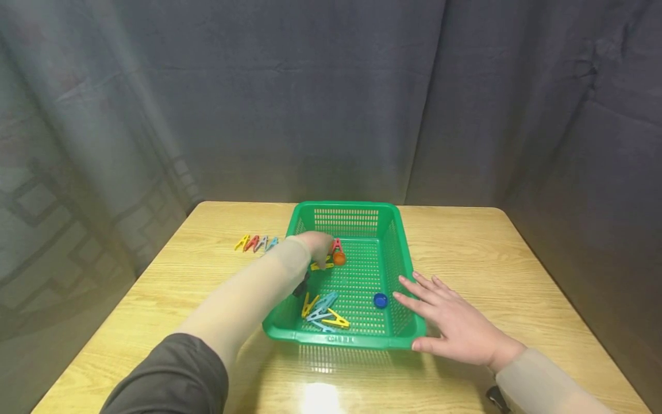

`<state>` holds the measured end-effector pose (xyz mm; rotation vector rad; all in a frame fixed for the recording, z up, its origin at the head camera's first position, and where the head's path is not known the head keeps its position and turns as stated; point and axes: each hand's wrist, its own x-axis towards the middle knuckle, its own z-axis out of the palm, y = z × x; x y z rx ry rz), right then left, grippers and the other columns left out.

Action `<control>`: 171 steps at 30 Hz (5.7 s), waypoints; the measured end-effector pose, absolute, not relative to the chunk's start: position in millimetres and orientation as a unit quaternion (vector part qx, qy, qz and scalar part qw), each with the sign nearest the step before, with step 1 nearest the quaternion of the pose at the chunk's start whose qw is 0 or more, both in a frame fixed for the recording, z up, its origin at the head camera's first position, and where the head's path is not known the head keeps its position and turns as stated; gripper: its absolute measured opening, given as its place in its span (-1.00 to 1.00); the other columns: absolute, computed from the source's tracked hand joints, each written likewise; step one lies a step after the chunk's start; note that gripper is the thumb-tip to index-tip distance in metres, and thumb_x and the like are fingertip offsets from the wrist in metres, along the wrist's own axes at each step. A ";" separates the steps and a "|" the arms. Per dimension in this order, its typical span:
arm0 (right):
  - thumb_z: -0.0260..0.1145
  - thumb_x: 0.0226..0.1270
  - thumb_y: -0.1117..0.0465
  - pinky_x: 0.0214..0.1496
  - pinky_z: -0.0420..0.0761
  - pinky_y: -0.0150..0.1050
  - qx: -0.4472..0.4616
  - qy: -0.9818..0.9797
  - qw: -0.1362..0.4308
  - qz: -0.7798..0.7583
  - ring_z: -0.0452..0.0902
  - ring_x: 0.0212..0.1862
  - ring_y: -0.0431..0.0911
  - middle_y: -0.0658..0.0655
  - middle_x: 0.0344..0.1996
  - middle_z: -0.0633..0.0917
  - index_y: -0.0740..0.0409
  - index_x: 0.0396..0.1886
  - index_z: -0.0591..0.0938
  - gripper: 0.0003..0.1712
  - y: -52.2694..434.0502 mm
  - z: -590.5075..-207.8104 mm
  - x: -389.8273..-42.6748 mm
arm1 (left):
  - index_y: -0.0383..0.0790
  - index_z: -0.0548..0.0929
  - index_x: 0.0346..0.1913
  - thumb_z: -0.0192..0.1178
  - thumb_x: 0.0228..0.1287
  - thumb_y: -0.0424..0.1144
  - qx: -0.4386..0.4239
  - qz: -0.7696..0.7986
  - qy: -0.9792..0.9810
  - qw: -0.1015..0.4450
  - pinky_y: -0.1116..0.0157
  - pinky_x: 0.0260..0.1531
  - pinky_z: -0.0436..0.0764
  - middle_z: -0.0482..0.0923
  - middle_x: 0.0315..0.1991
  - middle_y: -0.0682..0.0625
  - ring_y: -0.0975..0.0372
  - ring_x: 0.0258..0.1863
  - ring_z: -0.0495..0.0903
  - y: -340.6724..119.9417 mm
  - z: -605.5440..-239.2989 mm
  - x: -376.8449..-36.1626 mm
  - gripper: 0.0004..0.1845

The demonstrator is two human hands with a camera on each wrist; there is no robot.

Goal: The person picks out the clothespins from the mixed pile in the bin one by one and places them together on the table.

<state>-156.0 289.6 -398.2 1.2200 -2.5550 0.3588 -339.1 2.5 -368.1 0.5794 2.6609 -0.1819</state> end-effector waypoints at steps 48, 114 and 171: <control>0.26 0.20 -0.32 0.47 -0.26 -0.28 0.426 -0.882 0.152 0.130 0.01 0.47 0.13 0.24 0.43 0.24 0.07 0.42 0.34 -0.09 288.1 -398.9 -156.1 | -0.04 0.67 0.03 0.37 0.11 0.11 0.178 -0.077 0.948 0.252 0.24 0.06 0.49 0.54 0.10 0.03 0.20 0.03 0.51 -4.8 -353.4 -320.9 -0.53; 0.27 0.20 -0.30 0.47 -0.25 -0.28 0.430 -0.880 0.157 0.130 0.00 0.47 0.11 0.23 0.43 0.24 0.08 0.42 0.34 -0.10 290.4 -399.8 -156.4 | -0.12 0.64 -0.02 0.36 0.19 -0.09 0.296 0.292 0.898 0.143 0.31 -0.09 0.53 0.63 -0.15 0.13 0.26 -0.15 0.56 -36.8 -325.4 -344.3 -0.67; 0.21 0.24 -0.34 0.48 -0.24 -0.26 0.437 -0.870 0.177 0.144 0.06 0.45 0.15 0.27 0.41 0.27 0.11 0.40 0.36 -0.11 289.6 -399.3 -154.9 | -0.34 0.53 0.16 0.23 0.32 -0.07 -0.086 0.466 0.880 -0.030 0.06 0.09 0.39 0.48 0.12 -0.24 -0.02 0.06 0.42 -219.5 -385.5 -364.1 -0.52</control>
